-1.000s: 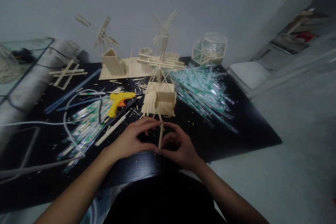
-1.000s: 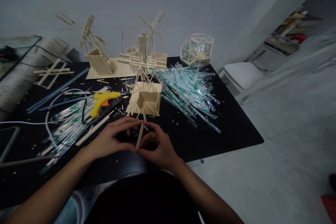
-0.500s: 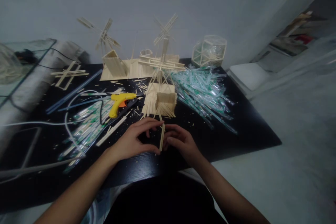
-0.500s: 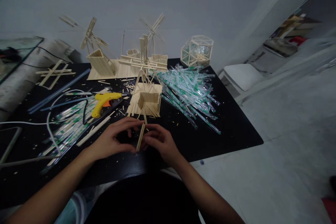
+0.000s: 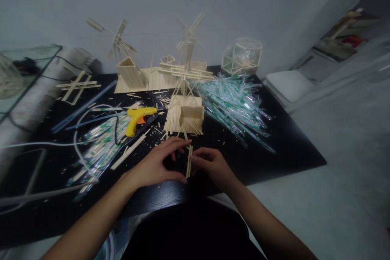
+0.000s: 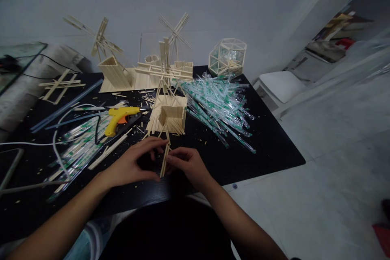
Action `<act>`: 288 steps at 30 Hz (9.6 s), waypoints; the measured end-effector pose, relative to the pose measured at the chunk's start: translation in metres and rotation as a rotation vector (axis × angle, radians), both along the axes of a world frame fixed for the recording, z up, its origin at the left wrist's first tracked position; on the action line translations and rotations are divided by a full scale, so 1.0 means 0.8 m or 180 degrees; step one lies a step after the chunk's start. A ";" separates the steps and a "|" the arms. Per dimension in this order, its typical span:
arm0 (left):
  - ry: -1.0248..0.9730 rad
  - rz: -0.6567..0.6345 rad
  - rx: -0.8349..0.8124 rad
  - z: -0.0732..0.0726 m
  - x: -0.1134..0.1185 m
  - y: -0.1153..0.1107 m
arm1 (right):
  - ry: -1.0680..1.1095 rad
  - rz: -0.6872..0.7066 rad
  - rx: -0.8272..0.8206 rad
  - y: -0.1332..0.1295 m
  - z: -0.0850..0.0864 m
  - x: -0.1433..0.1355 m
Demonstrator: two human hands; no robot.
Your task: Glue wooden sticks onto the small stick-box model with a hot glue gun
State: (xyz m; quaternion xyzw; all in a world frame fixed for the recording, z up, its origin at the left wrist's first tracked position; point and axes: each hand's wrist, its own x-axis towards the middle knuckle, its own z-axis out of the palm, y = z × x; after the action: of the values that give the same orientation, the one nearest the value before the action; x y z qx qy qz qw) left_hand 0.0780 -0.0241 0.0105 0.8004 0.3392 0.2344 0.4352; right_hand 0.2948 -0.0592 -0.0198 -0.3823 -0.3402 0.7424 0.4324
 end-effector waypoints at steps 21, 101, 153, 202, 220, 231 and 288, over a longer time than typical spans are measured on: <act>0.0254 0.0060 0.0171 0.002 -0.001 -0.005 | -0.0294 -0.0143 0.0043 0.001 0.002 -0.002; -0.0176 0.0488 0.1050 0.000 -0.011 0.002 | -0.0836 -0.0138 0.0532 0.031 0.026 0.024; -0.0611 0.0885 0.0497 -0.021 -0.006 0.005 | -0.0478 0.1642 0.1637 0.089 0.031 0.007; -0.1271 0.1098 -0.1663 -0.013 -0.001 0.020 | -0.0652 0.0794 0.0999 0.101 0.018 0.002; -0.1233 0.1164 -0.1591 -0.014 -0.002 0.020 | -0.0509 0.0773 0.0752 0.103 0.012 0.001; -0.0931 0.1274 -0.1457 -0.011 0.003 0.019 | -0.0538 0.0812 0.0543 0.104 0.009 -0.001; -0.0089 0.0959 -0.0089 -0.001 0.022 0.017 | -0.2405 0.0252 0.1864 0.042 0.048 0.000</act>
State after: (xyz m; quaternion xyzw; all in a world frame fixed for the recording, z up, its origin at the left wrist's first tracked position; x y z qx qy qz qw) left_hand 0.0959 -0.0106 0.0101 0.7309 0.4526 0.3034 0.4108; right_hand 0.2949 -0.0254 0.0184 -0.4743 -0.6827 0.4403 0.3393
